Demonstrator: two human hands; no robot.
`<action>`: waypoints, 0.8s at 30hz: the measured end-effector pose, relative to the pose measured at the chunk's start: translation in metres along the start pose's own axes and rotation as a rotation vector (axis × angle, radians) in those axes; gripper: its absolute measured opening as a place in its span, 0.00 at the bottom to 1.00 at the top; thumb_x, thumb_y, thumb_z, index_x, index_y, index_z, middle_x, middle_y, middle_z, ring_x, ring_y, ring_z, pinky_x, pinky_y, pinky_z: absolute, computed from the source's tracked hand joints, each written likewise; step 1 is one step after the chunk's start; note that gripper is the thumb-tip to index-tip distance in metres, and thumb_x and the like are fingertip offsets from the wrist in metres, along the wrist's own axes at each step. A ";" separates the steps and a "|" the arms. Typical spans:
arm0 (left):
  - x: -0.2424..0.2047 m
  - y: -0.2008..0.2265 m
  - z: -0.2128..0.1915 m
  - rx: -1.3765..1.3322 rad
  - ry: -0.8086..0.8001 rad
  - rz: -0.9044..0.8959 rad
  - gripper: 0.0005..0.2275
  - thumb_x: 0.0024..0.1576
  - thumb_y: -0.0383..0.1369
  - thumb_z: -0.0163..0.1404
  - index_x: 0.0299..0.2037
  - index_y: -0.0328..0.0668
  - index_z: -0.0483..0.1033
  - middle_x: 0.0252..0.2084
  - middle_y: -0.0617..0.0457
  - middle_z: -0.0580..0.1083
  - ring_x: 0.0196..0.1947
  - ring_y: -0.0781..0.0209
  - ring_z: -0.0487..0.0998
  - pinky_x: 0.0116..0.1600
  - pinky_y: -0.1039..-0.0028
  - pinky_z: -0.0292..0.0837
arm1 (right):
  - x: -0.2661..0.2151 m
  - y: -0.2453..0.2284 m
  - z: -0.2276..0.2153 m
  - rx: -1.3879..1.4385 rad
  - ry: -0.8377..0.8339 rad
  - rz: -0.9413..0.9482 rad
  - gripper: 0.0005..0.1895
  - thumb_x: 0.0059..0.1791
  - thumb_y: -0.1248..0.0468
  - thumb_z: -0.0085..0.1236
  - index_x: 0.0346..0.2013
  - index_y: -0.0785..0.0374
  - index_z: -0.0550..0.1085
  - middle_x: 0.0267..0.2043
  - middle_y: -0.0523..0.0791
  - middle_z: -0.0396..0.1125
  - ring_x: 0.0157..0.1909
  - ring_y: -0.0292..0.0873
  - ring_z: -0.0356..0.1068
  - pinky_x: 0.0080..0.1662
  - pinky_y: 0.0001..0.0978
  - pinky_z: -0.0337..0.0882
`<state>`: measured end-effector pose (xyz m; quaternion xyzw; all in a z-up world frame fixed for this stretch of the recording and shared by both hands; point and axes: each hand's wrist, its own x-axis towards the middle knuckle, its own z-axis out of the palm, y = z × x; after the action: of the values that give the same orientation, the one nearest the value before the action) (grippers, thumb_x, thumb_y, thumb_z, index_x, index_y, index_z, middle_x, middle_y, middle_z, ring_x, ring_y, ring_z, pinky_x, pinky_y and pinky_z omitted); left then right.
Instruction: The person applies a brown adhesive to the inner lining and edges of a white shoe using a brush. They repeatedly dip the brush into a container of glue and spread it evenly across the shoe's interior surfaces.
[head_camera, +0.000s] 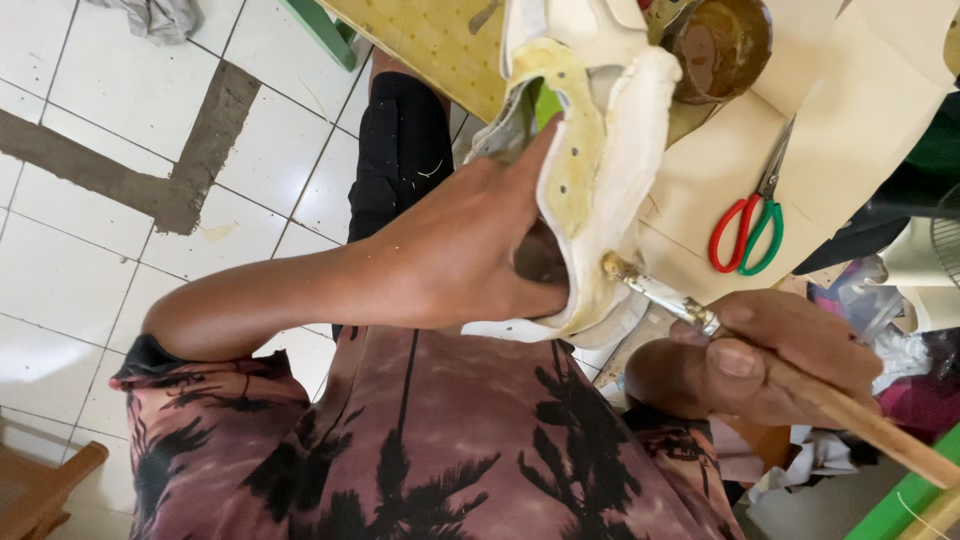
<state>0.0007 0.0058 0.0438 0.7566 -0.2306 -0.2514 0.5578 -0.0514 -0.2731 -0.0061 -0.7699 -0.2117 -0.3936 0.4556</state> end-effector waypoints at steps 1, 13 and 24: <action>-0.001 0.001 -0.001 -0.060 0.050 -0.004 0.43 0.49 0.30 0.64 0.71 0.30 0.44 0.29 0.53 0.73 0.16 0.64 0.68 0.20 0.73 0.62 | -0.012 0.000 -0.001 -0.049 0.126 0.059 0.26 0.49 0.47 0.62 0.32 0.66 0.61 0.18 0.46 0.51 0.20 0.45 0.54 0.25 0.42 0.56; -0.011 -0.018 0.006 -0.081 0.215 0.027 0.43 0.50 0.31 0.65 0.71 0.36 0.46 0.40 0.57 0.80 0.25 0.67 0.77 0.28 0.74 0.67 | -0.002 -0.018 0.022 -0.147 0.187 0.029 0.23 0.58 0.49 0.53 0.39 0.66 0.59 0.27 0.46 0.57 0.17 0.42 0.54 0.25 0.38 0.55; -0.019 -0.020 0.016 -0.061 0.179 -0.029 0.48 0.49 0.35 0.67 0.72 0.31 0.43 0.39 0.53 0.78 0.17 0.64 0.71 0.21 0.73 0.64 | -0.011 -0.005 0.004 0.042 -0.034 0.134 0.23 0.52 0.53 0.50 0.32 0.61 0.49 0.17 0.43 0.41 0.16 0.40 0.43 0.21 0.42 0.41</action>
<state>-0.0227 0.0118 0.0225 0.7621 -0.1611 -0.1976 0.5951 -0.0601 -0.2670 -0.0132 -0.7791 -0.1755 -0.3444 0.4936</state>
